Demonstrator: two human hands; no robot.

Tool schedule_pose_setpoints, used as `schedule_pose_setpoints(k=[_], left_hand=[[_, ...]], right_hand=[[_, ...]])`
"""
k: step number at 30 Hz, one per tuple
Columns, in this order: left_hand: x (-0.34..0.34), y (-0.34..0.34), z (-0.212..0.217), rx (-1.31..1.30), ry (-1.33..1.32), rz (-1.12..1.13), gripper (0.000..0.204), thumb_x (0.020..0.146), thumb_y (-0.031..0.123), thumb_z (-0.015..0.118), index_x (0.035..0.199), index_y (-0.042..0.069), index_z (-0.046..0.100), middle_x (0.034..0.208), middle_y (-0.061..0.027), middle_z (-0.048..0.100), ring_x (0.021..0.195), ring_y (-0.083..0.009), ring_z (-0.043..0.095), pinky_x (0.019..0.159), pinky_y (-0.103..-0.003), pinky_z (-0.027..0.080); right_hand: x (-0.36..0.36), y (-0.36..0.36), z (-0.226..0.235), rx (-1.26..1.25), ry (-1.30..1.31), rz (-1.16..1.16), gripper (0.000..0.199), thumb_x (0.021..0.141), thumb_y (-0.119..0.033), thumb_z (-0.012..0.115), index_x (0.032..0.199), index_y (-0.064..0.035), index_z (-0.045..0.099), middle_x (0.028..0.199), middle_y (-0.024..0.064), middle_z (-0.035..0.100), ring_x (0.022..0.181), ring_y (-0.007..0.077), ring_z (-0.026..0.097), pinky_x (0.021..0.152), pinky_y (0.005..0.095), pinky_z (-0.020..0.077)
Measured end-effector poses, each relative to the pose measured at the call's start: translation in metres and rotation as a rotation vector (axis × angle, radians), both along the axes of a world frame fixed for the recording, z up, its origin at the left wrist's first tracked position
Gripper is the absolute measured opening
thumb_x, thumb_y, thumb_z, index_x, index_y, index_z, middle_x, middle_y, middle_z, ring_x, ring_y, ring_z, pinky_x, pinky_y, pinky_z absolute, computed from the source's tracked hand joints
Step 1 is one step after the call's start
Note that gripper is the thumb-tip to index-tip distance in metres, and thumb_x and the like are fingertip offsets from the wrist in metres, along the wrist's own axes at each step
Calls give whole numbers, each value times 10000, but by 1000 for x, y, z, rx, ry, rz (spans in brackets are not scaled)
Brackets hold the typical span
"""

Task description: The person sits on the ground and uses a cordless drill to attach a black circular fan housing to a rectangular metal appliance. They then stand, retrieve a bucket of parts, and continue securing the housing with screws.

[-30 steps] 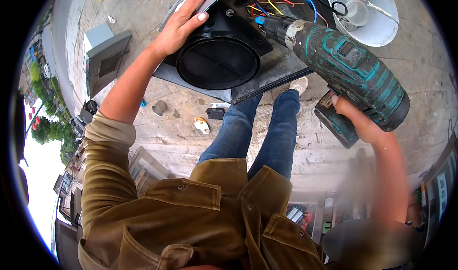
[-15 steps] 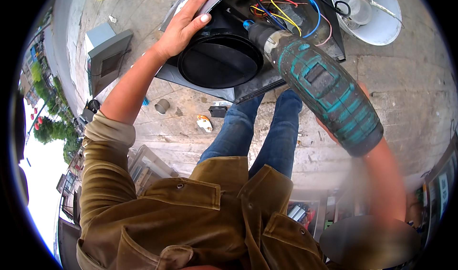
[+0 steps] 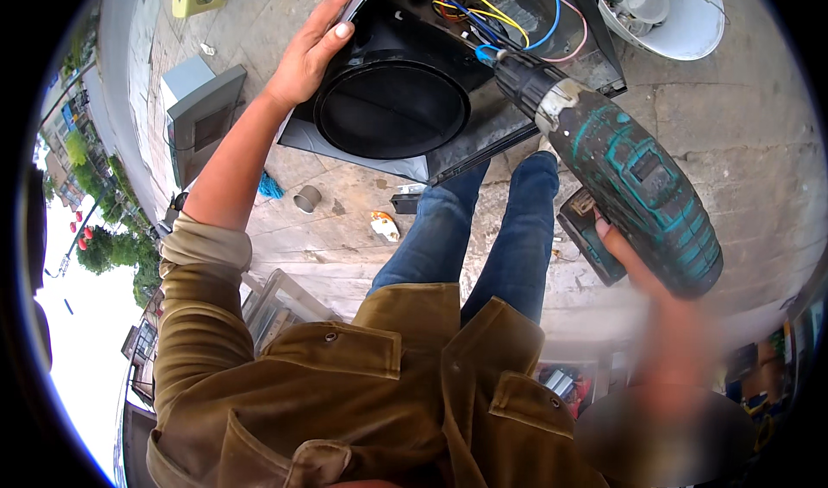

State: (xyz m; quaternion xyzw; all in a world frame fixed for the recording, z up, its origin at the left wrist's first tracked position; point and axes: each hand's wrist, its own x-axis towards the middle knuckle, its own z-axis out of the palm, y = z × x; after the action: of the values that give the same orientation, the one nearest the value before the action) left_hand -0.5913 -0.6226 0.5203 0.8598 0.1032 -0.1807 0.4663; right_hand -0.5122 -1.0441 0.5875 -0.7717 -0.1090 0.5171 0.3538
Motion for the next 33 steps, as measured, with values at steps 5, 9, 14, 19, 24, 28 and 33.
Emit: schedule_pose_setpoints(k=[5, 9, 14, 19, 24, 28, 33], left_hand=[[0, -2, 5, 51, 42, 21, 564, 909, 257, 488, 1405, 62, 305, 1440, -157, 306, 1356, -277, 234, 1109, -361, 143], [-6, -4, 2, 18, 43, 111, 571, 896, 301, 520, 1399, 104, 332, 1441, -149, 309, 1359, -274, 228, 1111, -359, 142], [-31, -24, 15, 470, -391, 109, 364, 908, 269, 515, 1178, 28, 553, 1172, -103, 582, 1099, -252, 528, 959, -319, 374], [-82, -74, 30, 660, -570, 26, 298, 787, 61, 632, 1082, 32, 601, 1154, -132, 567, 1105, -310, 510, 969, -393, 378], [-135, -92, 24, 726, -348, 264, 390, 798, 72, 640, 1172, 40, 538, 1254, -136, 483, 1159, -312, 459, 976, -381, 361], [-160, -95, 16, 668, -145, 420, 534, 803, 77, 643, 1282, 15, 414, 1265, -158, 454, 1159, -300, 451, 950, -371, 389], [-164, -85, 11, 682, -82, 368, 524, 843, 104, 626, 1296, 0, 383, 1161, -170, 506, 994, -262, 560, 804, -333, 486]], right_hand=[[-41, -45, 1, 121, 315, -452, 427, 700, 132, 620, 1102, -4, 571, 995, 75, 630, 916, 136, 579, 832, 274, 460], [-68, -53, 2, 173, 433, -677, 493, 665, 184, 588, 1129, 31, 523, 998, 121, 610, 920, 178, 578, 836, 294, 469], [-97, -66, -1, 129, 337, -590, 387, 676, 148, 611, 1035, 7, 577, 908, 69, 630, 867, 144, 587, 782, 289, 478], [-126, -72, -5, 39, 372, -632, 294, 768, 13, 639, 1057, -25, 603, 947, 59, 650, 887, 149, 590, 804, 301, 459], [-150, -75, -13, -7, 237, -445, 225, 810, -146, 639, 1005, -44, 598, 927, 49, 594, 867, 164, 547, 787, 311, 429], [-161, -65, -11, 36, 207, -464, 125, 817, -159, 601, 862, -43, 597, 775, 15, 540, 732, 137, 505, 707, 286, 411], [-178, -68, -19, 96, 124, -443, 173, 811, -117, 627, 962, -33, 632, 879, 49, 614, 829, 165, 564, 771, 301, 441]])
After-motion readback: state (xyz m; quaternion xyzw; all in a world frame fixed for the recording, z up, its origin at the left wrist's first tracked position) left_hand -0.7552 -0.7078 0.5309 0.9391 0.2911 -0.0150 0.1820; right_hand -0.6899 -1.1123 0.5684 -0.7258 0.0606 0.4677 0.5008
